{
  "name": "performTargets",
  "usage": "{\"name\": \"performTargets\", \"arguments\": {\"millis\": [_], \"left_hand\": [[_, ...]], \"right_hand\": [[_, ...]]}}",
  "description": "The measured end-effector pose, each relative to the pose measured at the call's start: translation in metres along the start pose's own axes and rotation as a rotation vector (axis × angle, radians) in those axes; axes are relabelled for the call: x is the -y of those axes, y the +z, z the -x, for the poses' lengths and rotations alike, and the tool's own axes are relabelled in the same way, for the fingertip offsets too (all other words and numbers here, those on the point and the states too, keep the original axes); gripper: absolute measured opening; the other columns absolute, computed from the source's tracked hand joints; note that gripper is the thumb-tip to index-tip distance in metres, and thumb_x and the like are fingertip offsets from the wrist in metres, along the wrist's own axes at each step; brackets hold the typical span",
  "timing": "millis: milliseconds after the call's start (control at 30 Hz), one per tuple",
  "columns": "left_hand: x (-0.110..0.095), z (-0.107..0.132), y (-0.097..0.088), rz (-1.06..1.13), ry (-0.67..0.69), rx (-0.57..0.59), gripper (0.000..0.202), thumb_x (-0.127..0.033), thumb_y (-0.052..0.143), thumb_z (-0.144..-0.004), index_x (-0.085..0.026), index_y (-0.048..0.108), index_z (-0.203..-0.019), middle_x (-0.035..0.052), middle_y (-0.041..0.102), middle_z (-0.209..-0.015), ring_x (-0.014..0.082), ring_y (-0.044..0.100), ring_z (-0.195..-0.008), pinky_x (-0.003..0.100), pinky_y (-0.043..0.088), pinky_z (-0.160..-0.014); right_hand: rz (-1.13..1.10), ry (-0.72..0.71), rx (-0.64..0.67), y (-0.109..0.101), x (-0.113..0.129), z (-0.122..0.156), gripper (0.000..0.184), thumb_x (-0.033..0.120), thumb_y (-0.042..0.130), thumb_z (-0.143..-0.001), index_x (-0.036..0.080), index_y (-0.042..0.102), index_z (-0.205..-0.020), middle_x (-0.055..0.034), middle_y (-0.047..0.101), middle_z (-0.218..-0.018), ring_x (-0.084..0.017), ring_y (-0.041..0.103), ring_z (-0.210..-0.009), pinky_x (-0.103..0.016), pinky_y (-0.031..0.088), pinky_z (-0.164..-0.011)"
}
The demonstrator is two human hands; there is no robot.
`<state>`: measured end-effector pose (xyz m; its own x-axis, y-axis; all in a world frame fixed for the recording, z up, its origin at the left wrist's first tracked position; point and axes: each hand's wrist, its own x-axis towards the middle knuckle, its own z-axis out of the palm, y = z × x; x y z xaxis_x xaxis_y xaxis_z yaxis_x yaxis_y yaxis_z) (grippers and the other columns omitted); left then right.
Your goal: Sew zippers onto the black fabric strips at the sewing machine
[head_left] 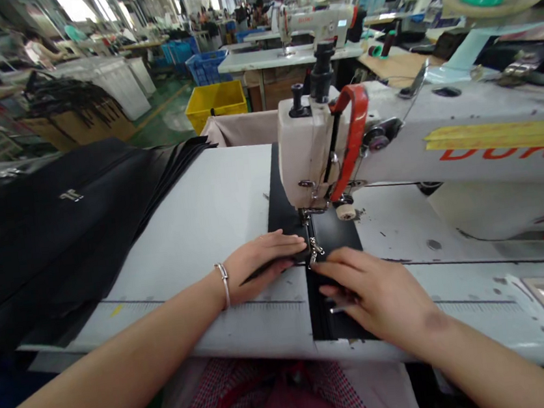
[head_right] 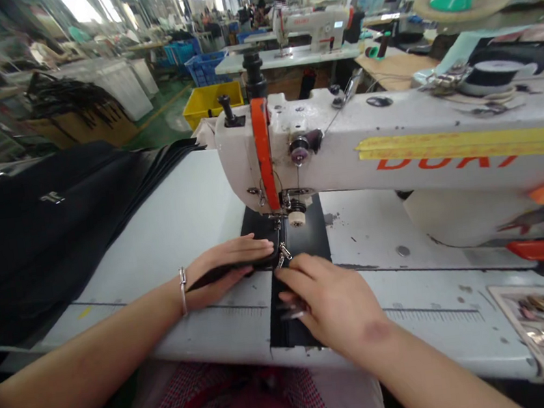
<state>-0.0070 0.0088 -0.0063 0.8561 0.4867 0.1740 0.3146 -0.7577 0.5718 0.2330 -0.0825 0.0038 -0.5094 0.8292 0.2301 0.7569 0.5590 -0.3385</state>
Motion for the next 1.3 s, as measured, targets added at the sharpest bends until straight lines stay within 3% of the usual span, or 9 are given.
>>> {"name": "performTargets", "arguments": {"millis": [100,167,233,367,533,633,933,1133,1300], "left_hand": [[-0.001,0.003,0.002,0.166,-0.163,-0.158,0.036,-0.031,0.034,-0.099,-0.024,0.048,-0.131,0.0014,0.054,-0.133,0.014,0.044,-0.128,0.037,0.029,-0.115],[-0.002,0.005,0.001,0.172,-0.148,-0.162,0.036,-0.032,0.036,-0.098,-0.023,0.048,-0.131,0.0025,0.054,-0.133,0.0152,0.045,-0.127,0.038,0.031,-0.114],[-0.001,0.007,0.0,0.11,-0.019,-0.091,0.04,-0.028,0.037,-0.096,-0.02,0.045,-0.134,0.0054,0.05,-0.136,0.0174,0.043,-0.129,0.04,0.029,-0.114],[-0.002,0.01,0.001,-0.149,0.179,0.089,0.059,-0.027,0.053,-0.08,-0.017,0.041,-0.137,0.0104,0.044,-0.141,0.0231,0.041,-0.13,0.044,0.027,-0.114],[-0.017,0.007,0.003,-0.309,0.205,0.228,0.079,-0.022,0.055,-0.069,-0.021,0.031,-0.144,0.0047,0.032,-0.15,0.0248,0.038,-0.128,0.044,0.024,-0.111],[-0.025,0.004,0.001,-0.343,0.149,0.306,0.088,-0.021,0.054,-0.062,-0.024,0.027,-0.146,-0.0011,0.027,-0.152,0.027,0.037,-0.124,0.045,0.024,-0.108],[-0.027,0.002,-0.001,-0.307,0.107,0.337,0.097,-0.016,0.055,-0.054,-0.029,0.026,-0.146,-0.0036,0.027,-0.152,0.0271,0.037,-0.12,0.046,0.025,-0.105],[-0.029,0.002,-0.001,-0.345,0.12,0.336,0.097,-0.014,0.054,-0.055,-0.027,0.026,-0.146,-0.002,0.026,-0.153,0.0254,0.037,-0.123,0.045,0.023,-0.109],[-0.025,0.005,0.005,-0.374,0.149,0.353,0.102,-0.013,0.057,-0.054,-0.023,0.018,-0.148,0.0031,0.015,-0.155,0.0257,0.02,-0.139,0.048,0.008,-0.116]], "right_hand": [[0.052,0.054,0.083,0.001,-0.015,-0.024,0.024,0.019,0.057,-0.085,0.022,0.058,-0.109,-0.0038,0.056,-0.103,-0.016,0.059,-0.079,-0.028,0.048,-0.063],[0.02,0.084,0.069,0.005,-0.02,-0.032,0.018,0.01,0.053,-0.083,0.02,0.056,-0.099,-0.0021,0.056,-0.097,-0.014,0.058,-0.076,-0.026,0.046,-0.063],[0.005,0.141,0.017,0.01,-0.021,-0.032,0.017,0.006,0.049,-0.084,0.018,0.052,-0.096,-0.0021,0.056,-0.091,-0.015,0.058,-0.077,-0.027,0.045,-0.066],[0.02,0.188,-0.075,0.014,-0.022,-0.024,0.006,0.019,0.052,-0.09,0.019,0.052,-0.096,-0.0031,0.056,-0.092,-0.016,0.058,-0.079,-0.028,0.045,-0.068],[0.165,0.107,-0.07,0.017,-0.024,-0.021,0.01,0.011,0.051,-0.087,0.02,0.056,-0.091,-0.0029,0.057,-0.092,-0.015,0.057,-0.082,-0.025,0.042,-0.065],[0.214,0.165,-0.091,0.019,-0.022,-0.023,0.005,0.018,0.051,-0.089,0.019,0.055,-0.09,-0.0043,0.057,-0.093,-0.017,0.056,-0.079,-0.026,0.039,-0.057],[0.321,0.409,-0.119,0.016,-0.033,-0.057,0.023,0.037,0.046,-0.093,0.018,0.059,-0.094,-0.0101,0.061,-0.094,-0.023,0.06,-0.083,-0.03,0.04,-0.061],[0.305,0.495,-0.142,0.017,-0.062,-0.094,0.032,0.032,0.037,-0.096,0.016,0.059,-0.113,-0.0131,0.061,-0.106,-0.026,0.06,-0.092,-0.032,0.044,-0.07],[0.26,0.436,-0.093,0.008,-0.051,-0.063,0.031,0.038,0.047,-0.093,0.016,0.062,-0.11,-0.0119,0.06,-0.11,-0.025,0.059,-0.096,-0.034,0.046,-0.078]]}}
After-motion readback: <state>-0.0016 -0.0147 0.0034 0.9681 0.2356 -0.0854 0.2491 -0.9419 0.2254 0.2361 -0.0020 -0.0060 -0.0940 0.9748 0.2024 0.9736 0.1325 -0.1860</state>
